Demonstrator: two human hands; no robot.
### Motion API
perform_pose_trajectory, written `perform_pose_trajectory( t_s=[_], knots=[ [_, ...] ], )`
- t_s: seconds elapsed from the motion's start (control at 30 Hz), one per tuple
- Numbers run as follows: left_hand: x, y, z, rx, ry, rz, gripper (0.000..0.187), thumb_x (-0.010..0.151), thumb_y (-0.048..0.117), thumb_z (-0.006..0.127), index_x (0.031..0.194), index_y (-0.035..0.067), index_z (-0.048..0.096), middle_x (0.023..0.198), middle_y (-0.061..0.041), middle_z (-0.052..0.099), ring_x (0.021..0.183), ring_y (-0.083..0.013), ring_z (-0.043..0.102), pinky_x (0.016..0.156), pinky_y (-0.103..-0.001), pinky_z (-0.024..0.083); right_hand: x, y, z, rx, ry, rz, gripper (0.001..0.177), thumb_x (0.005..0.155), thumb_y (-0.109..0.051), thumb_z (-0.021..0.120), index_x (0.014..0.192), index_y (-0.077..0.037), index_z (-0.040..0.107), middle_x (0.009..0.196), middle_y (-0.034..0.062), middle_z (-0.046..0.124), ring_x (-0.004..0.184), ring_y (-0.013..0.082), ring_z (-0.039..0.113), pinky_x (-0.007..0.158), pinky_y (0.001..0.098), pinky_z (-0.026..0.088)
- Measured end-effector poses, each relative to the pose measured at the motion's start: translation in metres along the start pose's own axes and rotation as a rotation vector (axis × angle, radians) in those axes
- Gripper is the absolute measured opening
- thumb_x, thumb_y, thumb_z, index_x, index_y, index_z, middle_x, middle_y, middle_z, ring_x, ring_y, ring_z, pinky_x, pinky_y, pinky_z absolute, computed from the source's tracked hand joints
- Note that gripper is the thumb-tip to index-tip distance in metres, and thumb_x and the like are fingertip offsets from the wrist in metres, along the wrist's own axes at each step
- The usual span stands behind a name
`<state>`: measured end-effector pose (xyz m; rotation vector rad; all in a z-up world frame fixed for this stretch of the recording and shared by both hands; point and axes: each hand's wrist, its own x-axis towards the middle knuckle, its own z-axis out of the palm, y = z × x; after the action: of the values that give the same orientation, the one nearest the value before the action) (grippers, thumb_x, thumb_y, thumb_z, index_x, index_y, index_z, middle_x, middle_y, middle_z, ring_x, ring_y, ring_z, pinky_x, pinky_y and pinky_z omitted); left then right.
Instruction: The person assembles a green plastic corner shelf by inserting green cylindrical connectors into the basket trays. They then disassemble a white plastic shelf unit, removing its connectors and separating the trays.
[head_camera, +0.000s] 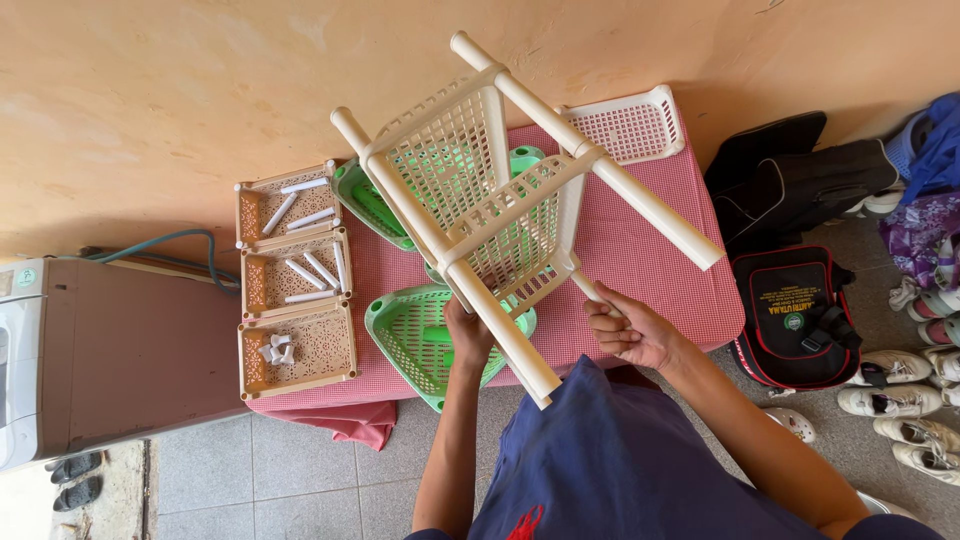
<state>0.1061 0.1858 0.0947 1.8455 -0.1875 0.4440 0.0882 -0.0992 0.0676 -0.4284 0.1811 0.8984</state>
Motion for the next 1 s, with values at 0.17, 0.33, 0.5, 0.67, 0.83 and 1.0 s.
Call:
perform_pose_trajectory(
  t_s=[0.17,0.33,0.5,0.67,0.83,1.0],
  knots=[
    [-0.003,-0.004,0.004,-0.006,0.023,-0.021,0.008,0.091,-0.006,0.058,0.096,-0.001,0.062,0.073,-0.009,0.069,0.067,-0.0167,0.072,0.060,-0.031,0.054,0.003,0.000,-0.003,-0.426,0.239,-0.032,0.043,0.105,-0.049,0.042,0.077,-0.016,0.043,0.050,-0.0090,0.031,0.038,0.0047,0.024,0.034,0.0218,0.024],
    [-0.004,-0.015,0.009,0.012,0.019,-0.089,0.008,0.097,-0.006,0.054,0.093,-0.002,0.060,0.063,-0.009,0.060,0.055,-0.0132,0.059,0.052,-0.032,0.045,0.007,0.000,-0.009,-0.948,0.432,-0.063,0.049,0.106,-0.051,0.035,0.075,-0.014,0.044,0.049,-0.0080,0.028,0.037,0.0071,0.020,0.033,0.0255,0.021],
    [-0.005,-0.014,0.011,-0.012,-0.006,-0.074,0.008,0.098,-0.005,0.054,0.099,-0.002,0.061,0.064,-0.007,0.061,0.056,-0.0102,0.059,0.051,-0.030,0.044,0.011,0.009,-0.007,-1.479,0.742,-0.067,0.054,0.108,-0.050,0.038,0.083,-0.007,0.060,0.048,-0.0044,0.033,0.036,0.0091,0.027,0.033,0.0273,0.027],
    [0.002,-0.007,0.012,-0.005,-0.002,-0.099,0.016,0.098,-0.006,0.053,0.108,-0.002,0.064,0.066,-0.006,0.062,0.057,-0.0106,0.060,0.052,-0.030,0.045,0.013,0.022,0.000,-1.956,0.869,-0.264,0.050,0.106,-0.045,0.037,0.098,-0.003,0.061,0.043,-0.0017,0.045,0.031,0.0107,0.040,0.030,0.0296,0.036],
    [0.006,-0.002,0.007,0.054,-0.030,-0.133,0.014,0.100,-0.004,0.059,0.110,-0.001,0.069,0.068,-0.010,0.069,0.057,-0.0150,0.064,0.053,-0.032,0.048,0.018,0.022,-0.011,-1.653,0.732,-0.209,0.051,0.108,-0.046,0.037,0.088,-0.006,0.059,0.046,-0.0035,0.042,0.033,0.0093,0.036,0.031,0.0280,0.034],
    [0.007,0.002,0.001,0.005,-0.042,-0.003,0.024,0.097,-0.007,0.053,0.118,-0.003,0.064,0.094,-0.015,0.077,0.083,-0.0216,0.077,0.071,-0.034,0.060,0.017,0.013,-0.018,-1.012,0.473,-0.057,0.050,0.107,-0.049,0.037,0.075,-0.011,0.044,0.049,-0.0075,0.030,0.035,0.0075,0.022,0.031,0.0249,0.024]
  ],
)
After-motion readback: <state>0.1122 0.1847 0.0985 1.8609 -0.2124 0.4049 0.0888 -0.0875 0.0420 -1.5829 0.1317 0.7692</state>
